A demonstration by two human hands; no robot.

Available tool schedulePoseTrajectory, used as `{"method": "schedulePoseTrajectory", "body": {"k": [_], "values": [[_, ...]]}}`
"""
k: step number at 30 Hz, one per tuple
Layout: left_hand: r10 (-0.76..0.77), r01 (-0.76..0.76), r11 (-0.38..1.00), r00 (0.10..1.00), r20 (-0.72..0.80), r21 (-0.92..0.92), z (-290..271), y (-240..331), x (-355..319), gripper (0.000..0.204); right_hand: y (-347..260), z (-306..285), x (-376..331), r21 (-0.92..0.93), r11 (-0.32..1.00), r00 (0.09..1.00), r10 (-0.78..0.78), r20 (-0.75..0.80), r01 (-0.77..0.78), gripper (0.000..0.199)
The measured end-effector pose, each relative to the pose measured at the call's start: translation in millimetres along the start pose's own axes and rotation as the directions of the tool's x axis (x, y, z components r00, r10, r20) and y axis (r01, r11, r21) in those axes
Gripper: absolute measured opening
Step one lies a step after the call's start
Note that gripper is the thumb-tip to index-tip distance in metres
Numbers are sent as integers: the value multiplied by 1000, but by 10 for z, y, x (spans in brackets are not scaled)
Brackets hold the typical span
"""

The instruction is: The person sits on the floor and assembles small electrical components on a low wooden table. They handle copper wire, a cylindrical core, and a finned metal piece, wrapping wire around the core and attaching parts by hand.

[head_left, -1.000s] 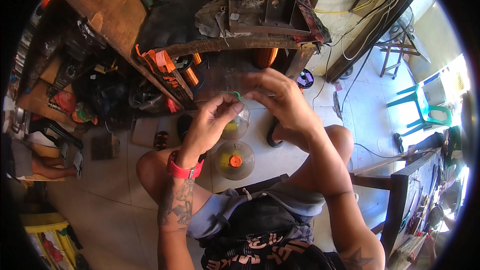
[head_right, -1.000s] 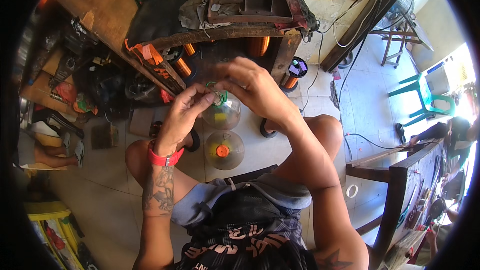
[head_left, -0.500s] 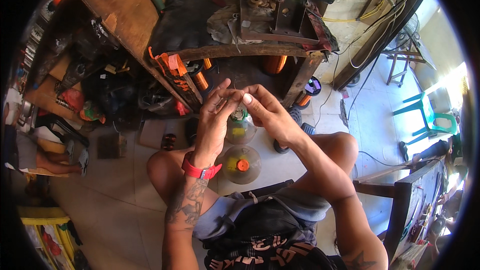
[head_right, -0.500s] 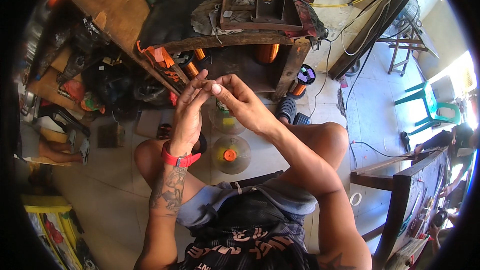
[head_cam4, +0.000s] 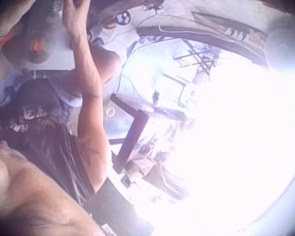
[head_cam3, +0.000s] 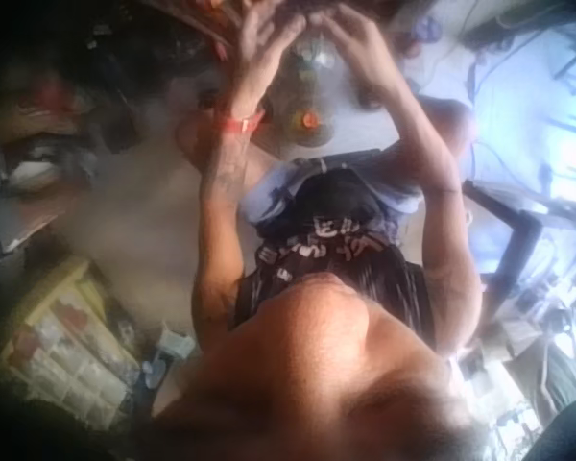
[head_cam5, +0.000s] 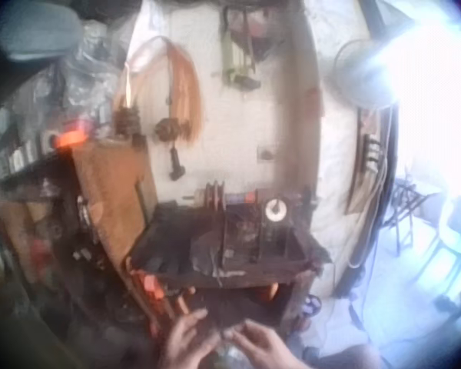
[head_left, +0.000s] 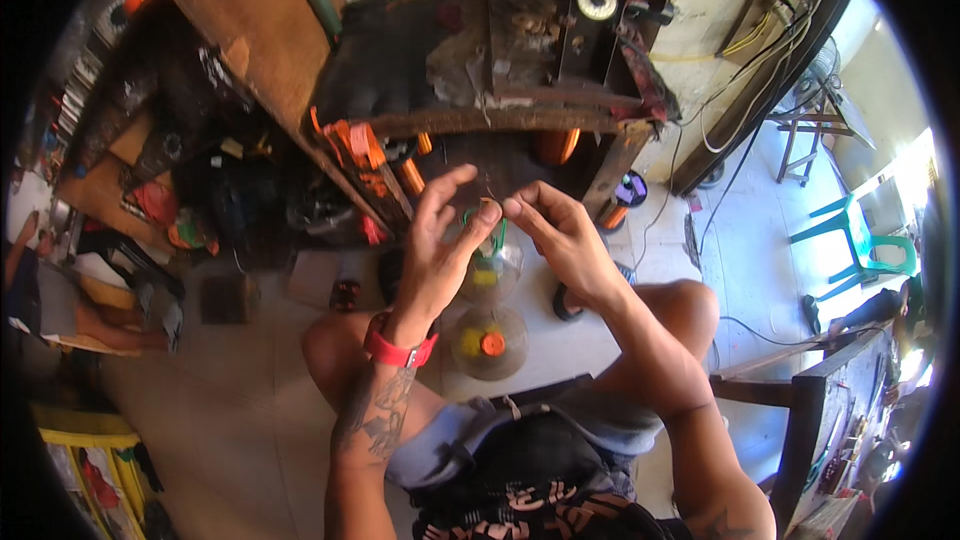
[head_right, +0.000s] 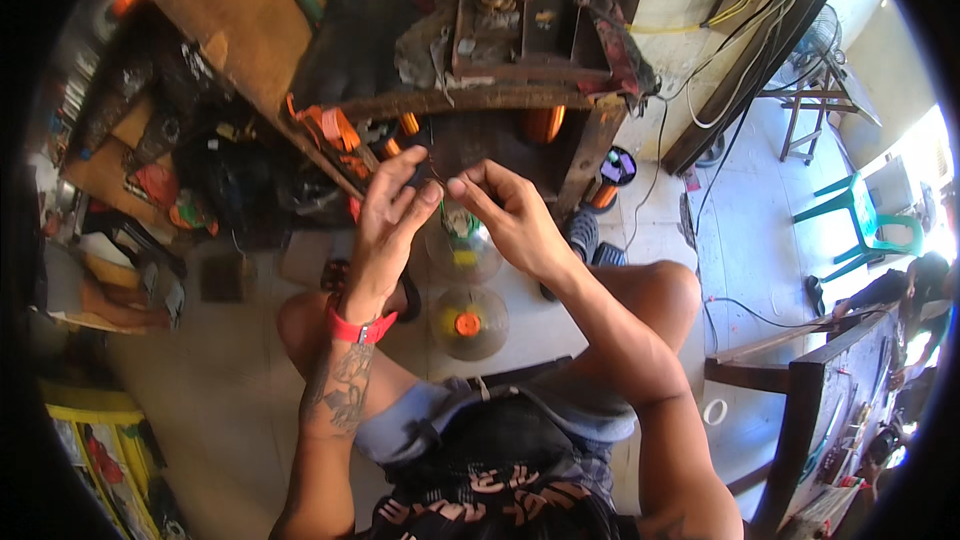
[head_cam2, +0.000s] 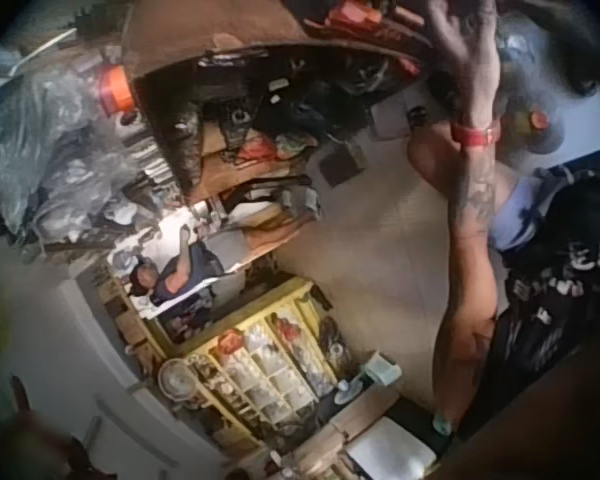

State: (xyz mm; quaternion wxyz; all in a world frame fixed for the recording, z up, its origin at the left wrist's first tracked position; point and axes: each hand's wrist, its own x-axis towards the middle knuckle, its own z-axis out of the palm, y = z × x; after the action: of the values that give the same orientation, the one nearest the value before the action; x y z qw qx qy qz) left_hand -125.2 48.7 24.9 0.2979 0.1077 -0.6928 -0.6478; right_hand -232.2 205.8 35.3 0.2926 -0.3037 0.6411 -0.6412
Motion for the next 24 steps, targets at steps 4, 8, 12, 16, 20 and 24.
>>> {"method": "schedulePoseTrajectory", "body": {"k": [4, 8, 12, 16, 20, 24], "values": [[667, -510, 383, 729, 151, 771, -230, 594, 887, 54, -58, -115, 79, 68, 998, 996, 4, -91, 3, 31], [717, -449, -214, 530, 452, 867, -323, 1013, 1934, 47, -14, -197, 134, 85, 994, 989, -63, -133, 74, 27], [533, -403, -88, 753, 385, 911, -281, 1055, 2170, 21, 73, -273, 122, 86, 993, 987, -64, -150, 77, 25], [620, -434, 202, 751, 228, 878, -163, 745, 2040, 20, 82, -325, 128, 110, 993, 987, -21, -161, 39, 29], [452, -398, 532, 880, 146, 748, -323, 490, 2063, 24, -26, -417, 113, 25, 996, 977, 90, -196, -87, 32], [423, -375, 797, 906, 7, 473, -608, 682, 2515, 45, -215, -554, 194, -59, 998, 971, -13, -240, -2, 33]]}}
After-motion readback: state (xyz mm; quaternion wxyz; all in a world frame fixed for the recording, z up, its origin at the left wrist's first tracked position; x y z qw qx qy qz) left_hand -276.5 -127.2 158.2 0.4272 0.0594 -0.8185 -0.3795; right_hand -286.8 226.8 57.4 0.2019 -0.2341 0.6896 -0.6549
